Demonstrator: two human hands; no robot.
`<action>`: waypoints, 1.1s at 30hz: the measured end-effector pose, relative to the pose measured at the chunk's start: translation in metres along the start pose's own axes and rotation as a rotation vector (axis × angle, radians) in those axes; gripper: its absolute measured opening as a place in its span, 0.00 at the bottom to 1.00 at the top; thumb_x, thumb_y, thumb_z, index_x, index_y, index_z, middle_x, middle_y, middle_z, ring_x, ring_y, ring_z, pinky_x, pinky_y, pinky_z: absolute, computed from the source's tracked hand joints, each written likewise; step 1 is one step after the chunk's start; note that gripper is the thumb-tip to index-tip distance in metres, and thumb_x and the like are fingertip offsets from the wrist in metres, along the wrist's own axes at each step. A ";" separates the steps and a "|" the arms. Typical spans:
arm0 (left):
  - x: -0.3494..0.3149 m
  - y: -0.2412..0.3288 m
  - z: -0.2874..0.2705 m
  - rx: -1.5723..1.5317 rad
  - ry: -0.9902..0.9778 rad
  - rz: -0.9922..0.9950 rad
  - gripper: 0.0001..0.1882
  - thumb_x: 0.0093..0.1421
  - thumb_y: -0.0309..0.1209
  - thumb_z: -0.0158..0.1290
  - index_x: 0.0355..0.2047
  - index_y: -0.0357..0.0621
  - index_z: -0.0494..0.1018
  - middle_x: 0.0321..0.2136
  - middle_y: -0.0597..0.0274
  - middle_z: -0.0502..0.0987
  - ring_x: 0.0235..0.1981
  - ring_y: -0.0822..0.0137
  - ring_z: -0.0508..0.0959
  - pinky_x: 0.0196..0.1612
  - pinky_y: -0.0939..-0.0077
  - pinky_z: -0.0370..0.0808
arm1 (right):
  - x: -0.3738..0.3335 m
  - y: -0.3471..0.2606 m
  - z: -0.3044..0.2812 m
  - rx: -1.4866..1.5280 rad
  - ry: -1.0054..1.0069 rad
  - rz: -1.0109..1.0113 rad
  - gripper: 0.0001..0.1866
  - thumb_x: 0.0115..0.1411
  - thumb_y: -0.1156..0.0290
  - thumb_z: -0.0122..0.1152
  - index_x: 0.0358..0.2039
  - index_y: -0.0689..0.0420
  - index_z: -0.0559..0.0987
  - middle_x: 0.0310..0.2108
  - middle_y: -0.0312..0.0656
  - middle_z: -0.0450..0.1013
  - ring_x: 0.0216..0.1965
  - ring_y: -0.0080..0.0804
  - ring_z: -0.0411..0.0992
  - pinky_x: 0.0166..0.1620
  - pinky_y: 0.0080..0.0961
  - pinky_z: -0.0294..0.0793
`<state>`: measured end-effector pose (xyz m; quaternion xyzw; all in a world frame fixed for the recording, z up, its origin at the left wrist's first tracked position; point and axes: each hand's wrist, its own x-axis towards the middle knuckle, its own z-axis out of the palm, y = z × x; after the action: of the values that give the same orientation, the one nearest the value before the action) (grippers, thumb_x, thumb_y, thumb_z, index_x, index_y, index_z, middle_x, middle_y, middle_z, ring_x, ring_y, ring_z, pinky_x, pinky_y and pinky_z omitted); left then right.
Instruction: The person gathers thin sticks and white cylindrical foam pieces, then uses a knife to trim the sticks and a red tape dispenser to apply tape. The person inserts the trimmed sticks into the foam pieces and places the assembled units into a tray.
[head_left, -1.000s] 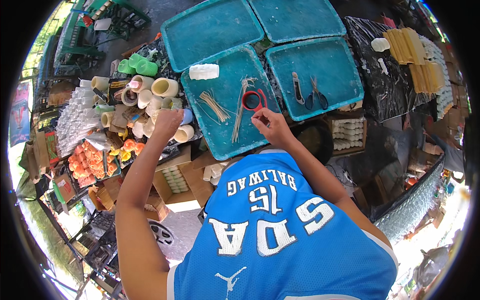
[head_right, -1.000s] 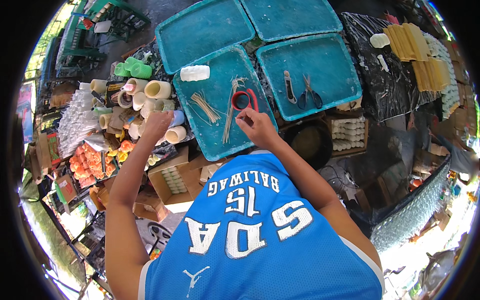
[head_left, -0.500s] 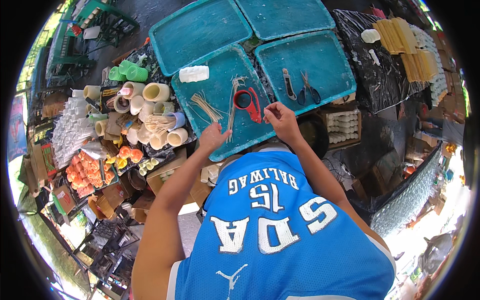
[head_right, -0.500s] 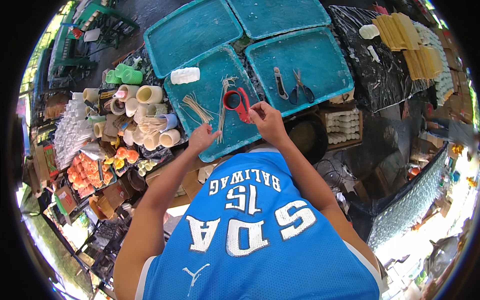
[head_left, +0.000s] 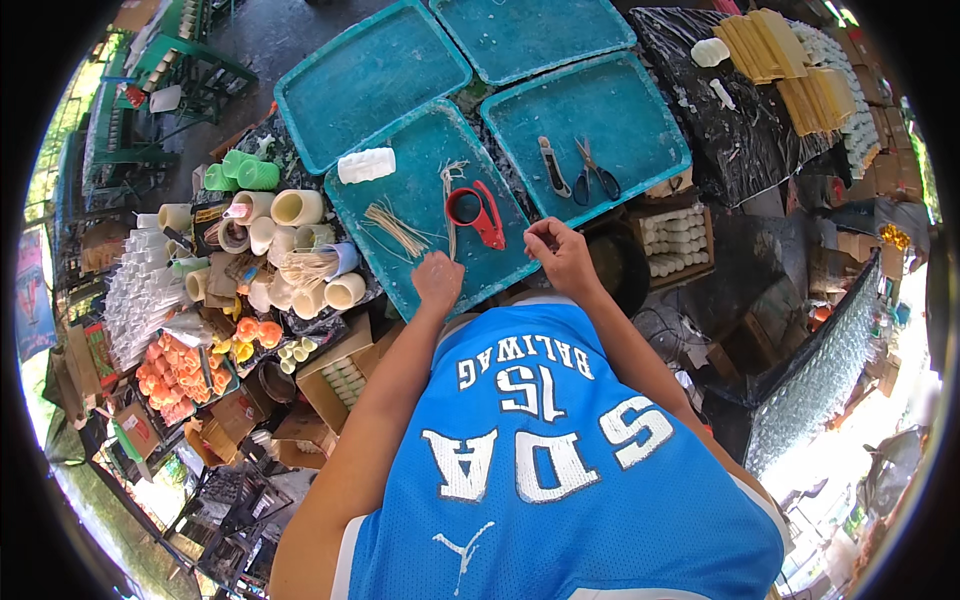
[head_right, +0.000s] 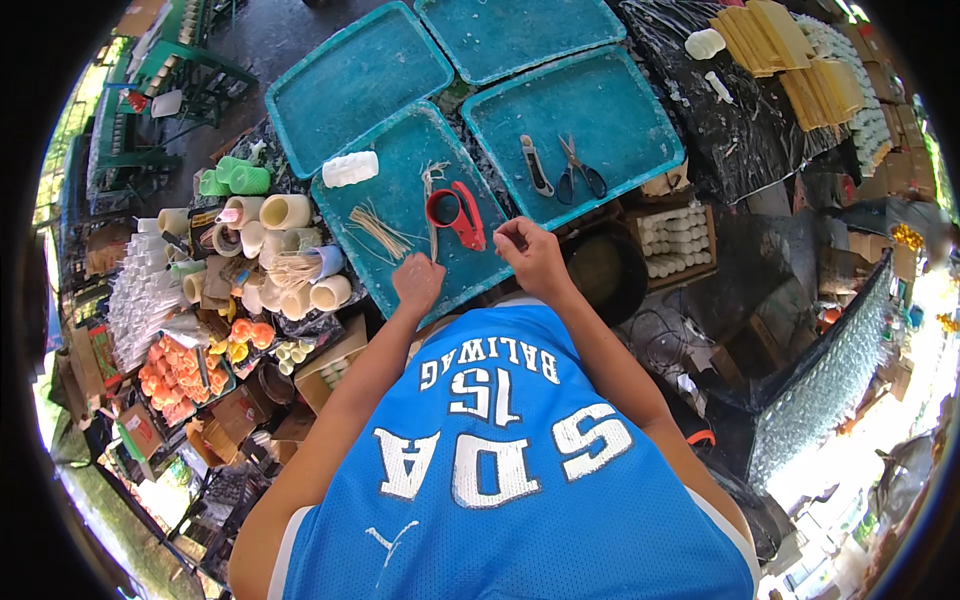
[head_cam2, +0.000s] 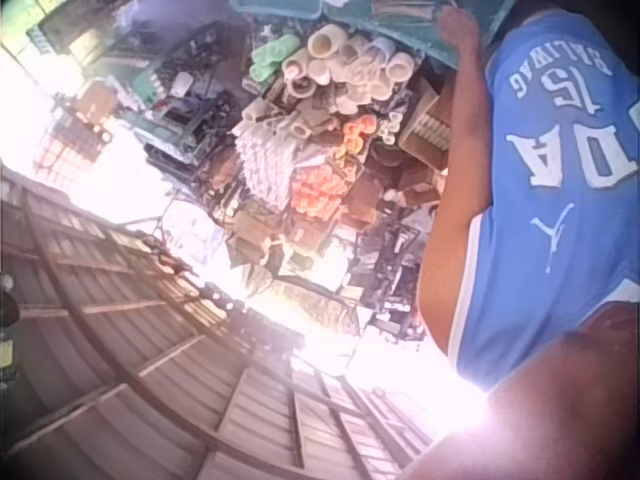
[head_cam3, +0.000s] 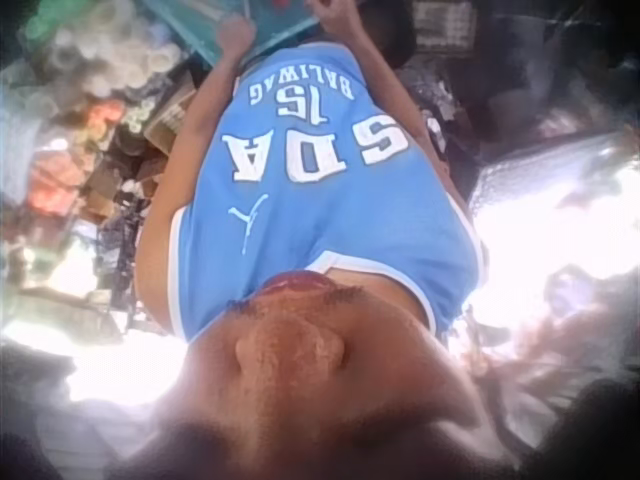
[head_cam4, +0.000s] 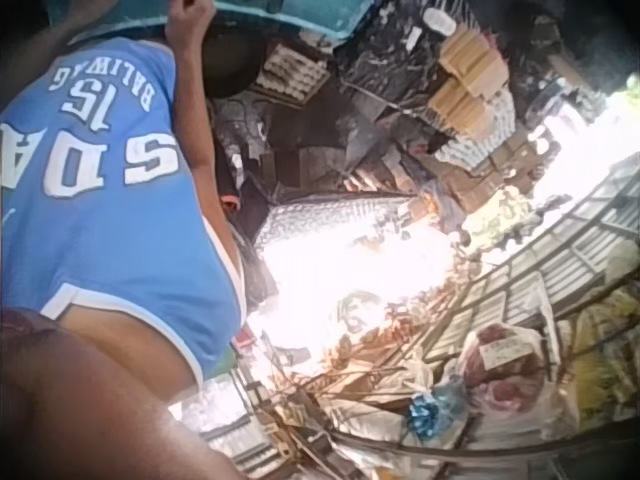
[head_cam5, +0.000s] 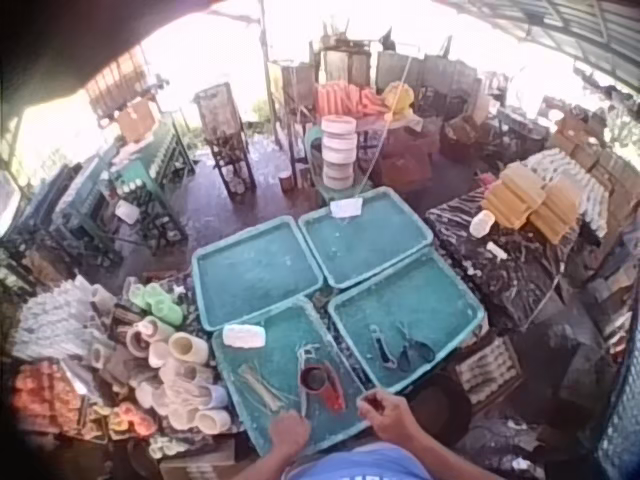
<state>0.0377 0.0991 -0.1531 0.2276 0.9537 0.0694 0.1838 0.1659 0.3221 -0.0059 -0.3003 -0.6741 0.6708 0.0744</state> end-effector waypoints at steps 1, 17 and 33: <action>0.001 0.000 -0.003 0.032 -0.009 0.029 0.15 0.60 0.40 0.58 0.35 0.40 0.83 0.36 0.49 0.85 0.38 0.46 0.87 0.44 0.50 0.83 | 0.000 -0.001 0.001 0.005 -0.008 0.002 0.06 0.72 0.73 0.64 0.42 0.63 0.81 0.33 0.35 0.80 0.35 0.19 0.78 0.41 0.20 0.78; -0.019 -0.038 -0.125 -1.250 -0.428 -0.354 0.12 0.69 0.39 0.66 0.39 0.42 0.84 0.24 0.75 0.78 0.21 0.81 0.71 0.26 0.83 0.65 | 0.015 -0.025 0.023 -0.382 -0.221 -0.295 0.15 0.71 0.71 0.61 0.56 0.57 0.75 0.38 0.45 0.79 0.39 0.40 0.81 0.43 0.36 0.79; -0.066 -0.011 -0.280 -1.272 -0.006 0.330 0.15 0.78 0.36 0.49 0.56 0.41 0.76 0.43 0.67 0.80 0.43 0.77 0.75 0.45 0.75 0.72 | 0.031 -0.116 0.101 -0.487 -0.698 -0.591 0.15 0.77 0.59 0.55 0.38 0.57 0.77 0.27 0.49 0.78 0.33 0.55 0.80 0.36 0.53 0.75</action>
<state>-0.0190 0.0458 0.1238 0.2181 0.6787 0.6463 0.2720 0.0547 0.2596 0.0860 0.1361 -0.8514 0.5049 -0.0405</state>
